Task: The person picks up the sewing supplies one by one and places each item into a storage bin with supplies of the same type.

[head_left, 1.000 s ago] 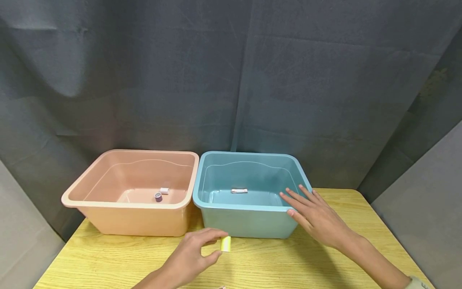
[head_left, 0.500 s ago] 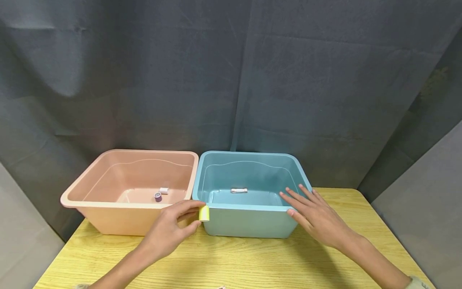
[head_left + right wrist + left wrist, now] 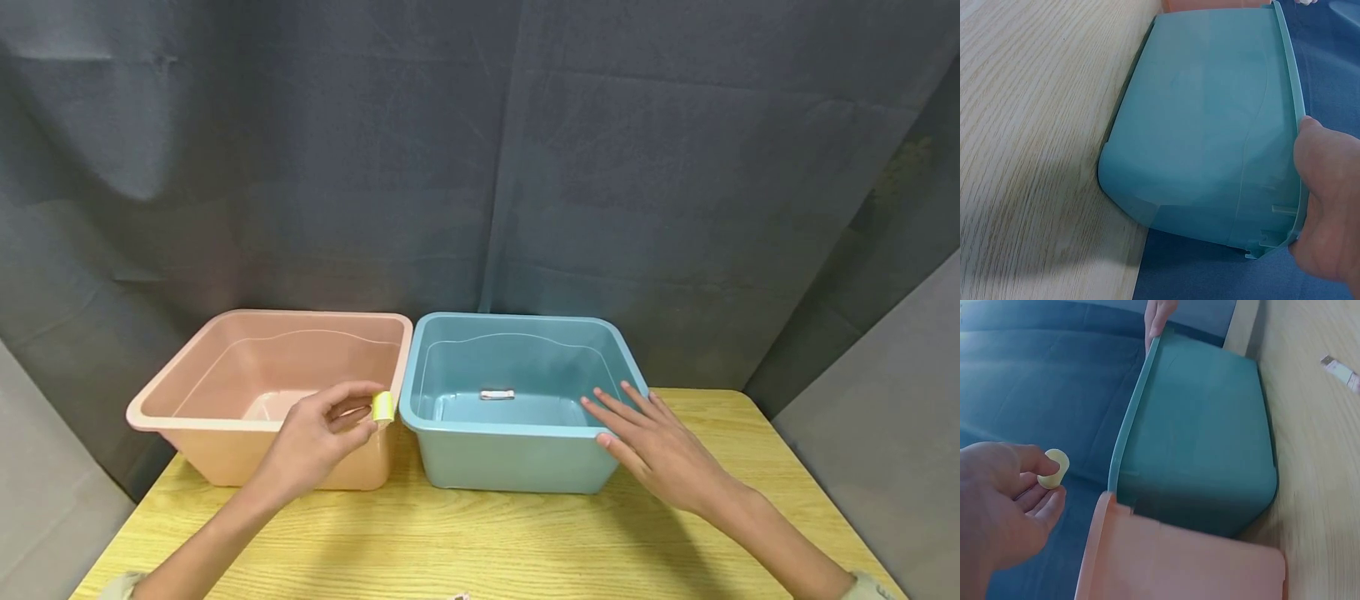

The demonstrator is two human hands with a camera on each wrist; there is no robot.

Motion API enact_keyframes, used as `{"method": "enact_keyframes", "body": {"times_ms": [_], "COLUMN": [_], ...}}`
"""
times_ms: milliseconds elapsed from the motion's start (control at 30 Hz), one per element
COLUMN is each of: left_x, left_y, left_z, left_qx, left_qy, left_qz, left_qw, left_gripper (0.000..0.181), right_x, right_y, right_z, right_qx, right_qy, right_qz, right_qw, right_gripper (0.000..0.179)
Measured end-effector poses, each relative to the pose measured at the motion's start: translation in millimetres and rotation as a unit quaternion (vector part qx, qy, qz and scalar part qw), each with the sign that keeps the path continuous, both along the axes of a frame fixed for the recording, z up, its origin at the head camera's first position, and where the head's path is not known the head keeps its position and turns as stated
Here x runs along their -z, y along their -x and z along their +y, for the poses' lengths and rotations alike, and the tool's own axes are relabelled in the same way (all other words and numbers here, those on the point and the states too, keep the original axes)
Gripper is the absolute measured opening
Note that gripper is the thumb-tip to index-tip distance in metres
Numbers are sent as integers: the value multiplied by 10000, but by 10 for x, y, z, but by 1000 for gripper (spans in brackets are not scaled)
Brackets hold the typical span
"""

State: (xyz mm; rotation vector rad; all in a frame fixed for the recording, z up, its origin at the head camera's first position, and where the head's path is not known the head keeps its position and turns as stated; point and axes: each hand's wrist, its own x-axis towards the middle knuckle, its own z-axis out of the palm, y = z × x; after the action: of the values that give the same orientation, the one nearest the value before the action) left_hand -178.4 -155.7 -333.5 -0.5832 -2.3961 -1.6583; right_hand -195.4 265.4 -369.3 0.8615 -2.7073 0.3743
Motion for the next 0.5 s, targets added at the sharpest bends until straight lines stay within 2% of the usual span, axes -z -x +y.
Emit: {"method": "enact_keyframes", "body": {"times_ms": [233, 500], "left_x": [-40, -67], "left_y": [96, 192], "left_z": [-186, -367], "left_qx": [-60, -298], "left_qy": [-65, -125], "left_qz": [-294, -765], "left_qw": [9995, 9965], "left_gripper": [38, 40], "right_x": [11, 6], "right_y": [7, 10], "right_z": [2, -3], "right_qx": [-13, -25], "right_qy": [-60, -59], "right_qz": [54, 79], "right_qw": [10000, 9999], "right_gripper": [45, 45]}}
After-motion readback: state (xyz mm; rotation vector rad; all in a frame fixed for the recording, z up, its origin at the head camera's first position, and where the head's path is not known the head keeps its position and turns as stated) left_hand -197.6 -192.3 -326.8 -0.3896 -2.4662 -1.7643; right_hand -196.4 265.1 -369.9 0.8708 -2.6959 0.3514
